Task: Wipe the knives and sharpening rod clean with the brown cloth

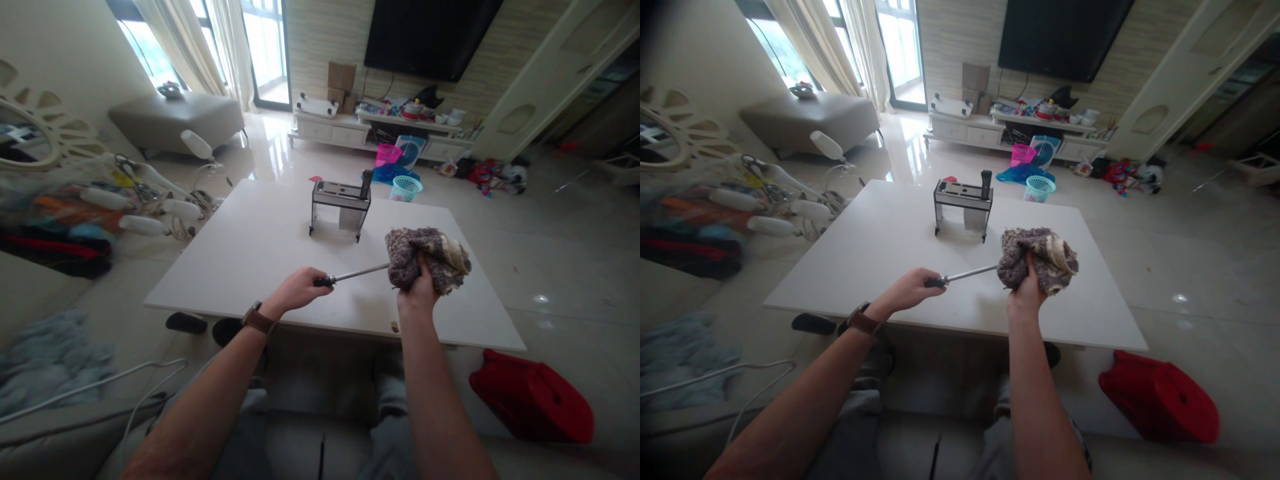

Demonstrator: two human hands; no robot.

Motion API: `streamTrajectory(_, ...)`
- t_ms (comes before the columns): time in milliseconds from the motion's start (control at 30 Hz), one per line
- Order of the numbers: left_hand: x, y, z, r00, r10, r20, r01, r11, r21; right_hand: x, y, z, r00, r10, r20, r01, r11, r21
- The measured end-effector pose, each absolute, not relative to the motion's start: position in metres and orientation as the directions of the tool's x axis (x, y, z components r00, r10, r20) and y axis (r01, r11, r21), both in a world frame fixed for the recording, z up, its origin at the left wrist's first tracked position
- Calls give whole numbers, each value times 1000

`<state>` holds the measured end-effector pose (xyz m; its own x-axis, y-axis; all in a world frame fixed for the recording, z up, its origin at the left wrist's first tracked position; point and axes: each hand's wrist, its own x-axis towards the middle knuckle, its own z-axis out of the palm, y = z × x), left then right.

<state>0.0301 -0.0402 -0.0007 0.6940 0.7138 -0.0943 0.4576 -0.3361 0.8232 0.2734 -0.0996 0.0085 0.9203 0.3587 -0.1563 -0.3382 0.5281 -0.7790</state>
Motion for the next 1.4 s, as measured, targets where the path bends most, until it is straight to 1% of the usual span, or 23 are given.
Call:
streamTrajectory(100,33,-42,-1,671,738,-75,477,-352,805,274,-100,9,939,298,-174,-323,580,-748)
streamTrajectory(167,38,-46,-2,622,783,-24,510,-381,771,267,-100,6,909,369,-196,-381,542,-749)
streamTrajectory(267,50,-53,-4,520,852,56,572,-397,718,248,-100,-1,848,478,-229,-457,442,-772)
streamTrajectory(333,58,-59,-5,473,876,91,593,-393,703,229,-101,-8,807,539,-242,-486,372,-791)
streamTrajectory(433,68,-66,-8,462,878,122,558,-395,730,201,-103,-19,720,639,-272,-524,244,-816)
streamTrajectory(467,70,-67,-8,462,877,133,534,-395,748,194,-104,-23,707,650,-279,-524,216,-824)
streamTrajectory(533,73,-68,-10,460,875,151,473,-385,792,187,-104,-27,721,649,-243,-480,214,-851)
streamTrajectory(600,74,-66,-12,476,865,157,391,-369,843,187,-104,-29,744,638,-198,-442,247,-862)
streamTrajectory(667,73,-63,-13,542,832,121,293,-322,900,192,-103,-30,753,632,-182,-433,269,-860)
streamTrajectory(733,72,-60,-14,644,765,-2,224,-186,957,197,-104,-29,746,638,-188,-440,260,-860)
streamTrajectory(800,69,-57,-14,732,668,-138,196,-12,981,200,-106,-28,734,654,-183,-438,249,-864)
streamTrajectory(833,68,-56,-12,756,631,-174,185,48,982,202,-107,-27,730,662,-173,-434,254,-864)
streamTrajectory(867,67,-56,-11,769,614,-179,171,73,983,204,-108,-25,729,666,-159,-430,264,-863)
streamTrajectory(933,64,-56,-6,765,628,-143,153,38,987,211,-109,-20,741,659,-128,-416,301,-858)
streamTrajectory(1000,62,-56,-2,742,659,-119,177,-23,984,221,-107,-13,777,622,-98,-389,352,-851)
streamTrajectory(1100,60,-56,1,727,676,-117,221,-70,973,238,-105,-4,866,497,-56,-316,457,-831)
streamTrajectory(1167,60,-56,1,725,681,-105,230,-96,968,244,-105,-2,889,453,-66,-307,485,-818)
streamTrajectory(1233,62,-57,-1,706,705,-72,237,-139,962,242,-106,-4,855,510,-93,-355,448,-821)
streamTrajectory(1333,67,-59,-6,665,746,32,220,-237,946,228,-110,-11,736,661,-145,-446,314,-838)
streamTrajectory(1400,71,-61,-9,645,758,95,201,-289,936,216,-112,-16,683,710,-173,-467,242,-850)
